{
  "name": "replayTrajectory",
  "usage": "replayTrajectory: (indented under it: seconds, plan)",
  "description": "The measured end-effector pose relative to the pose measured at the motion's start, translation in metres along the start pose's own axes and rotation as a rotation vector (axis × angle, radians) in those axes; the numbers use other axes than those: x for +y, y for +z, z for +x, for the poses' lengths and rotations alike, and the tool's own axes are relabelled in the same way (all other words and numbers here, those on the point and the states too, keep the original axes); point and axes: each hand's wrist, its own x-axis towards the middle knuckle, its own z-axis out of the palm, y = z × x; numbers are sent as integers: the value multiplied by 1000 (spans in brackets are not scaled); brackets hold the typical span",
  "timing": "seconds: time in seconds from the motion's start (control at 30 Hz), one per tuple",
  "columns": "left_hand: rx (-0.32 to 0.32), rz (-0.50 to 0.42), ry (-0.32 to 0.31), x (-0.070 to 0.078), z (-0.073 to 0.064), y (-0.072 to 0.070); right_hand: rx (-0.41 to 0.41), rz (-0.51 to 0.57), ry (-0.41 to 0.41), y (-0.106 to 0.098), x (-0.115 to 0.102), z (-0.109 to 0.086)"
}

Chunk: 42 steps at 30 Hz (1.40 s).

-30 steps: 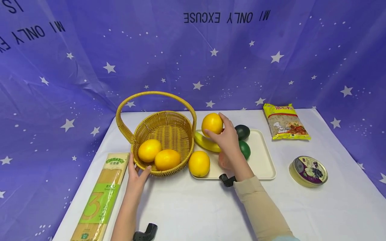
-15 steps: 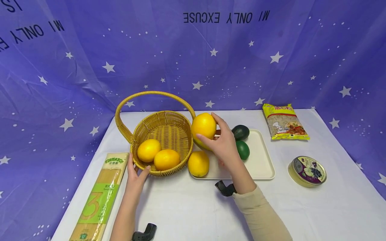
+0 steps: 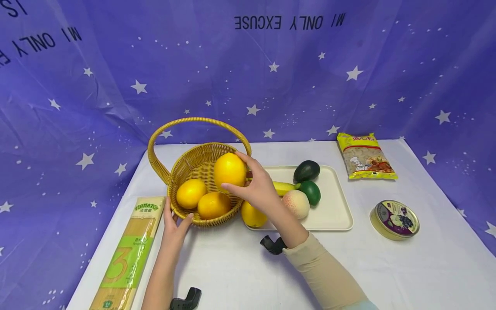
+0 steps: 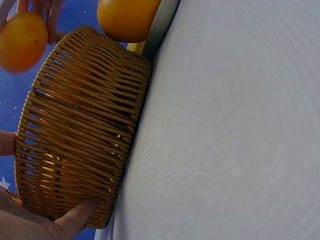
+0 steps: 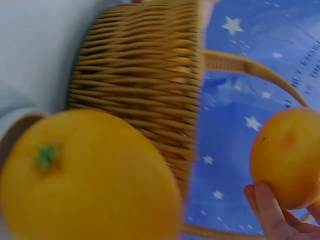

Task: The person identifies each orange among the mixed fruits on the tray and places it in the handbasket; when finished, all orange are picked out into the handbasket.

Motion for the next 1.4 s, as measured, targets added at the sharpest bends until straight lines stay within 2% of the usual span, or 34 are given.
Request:
replayTrajectory:
  seconds: [0.3,0.5,0.67,0.87,1.17,1.4]
  plan:
    - [-6,8,-12,-1,-2,-1,-51,-144,-58,35,18,37]
    - [4,12,-8,-2,-2,1,-100,-220,-10,54,32,55]
    - [1,7,-11,-3,-1,1,-125,-265,52,63,40,60]
    - [-2,4,-6,-4,0,-2,-140,-333,68,69,39,63]
    - [-15,6,-2,-6,0,-1,-183,-328,169,74,42,67]
    - [-2,15,-2,-5,0,-2,-209,-317,159,76,42,66]
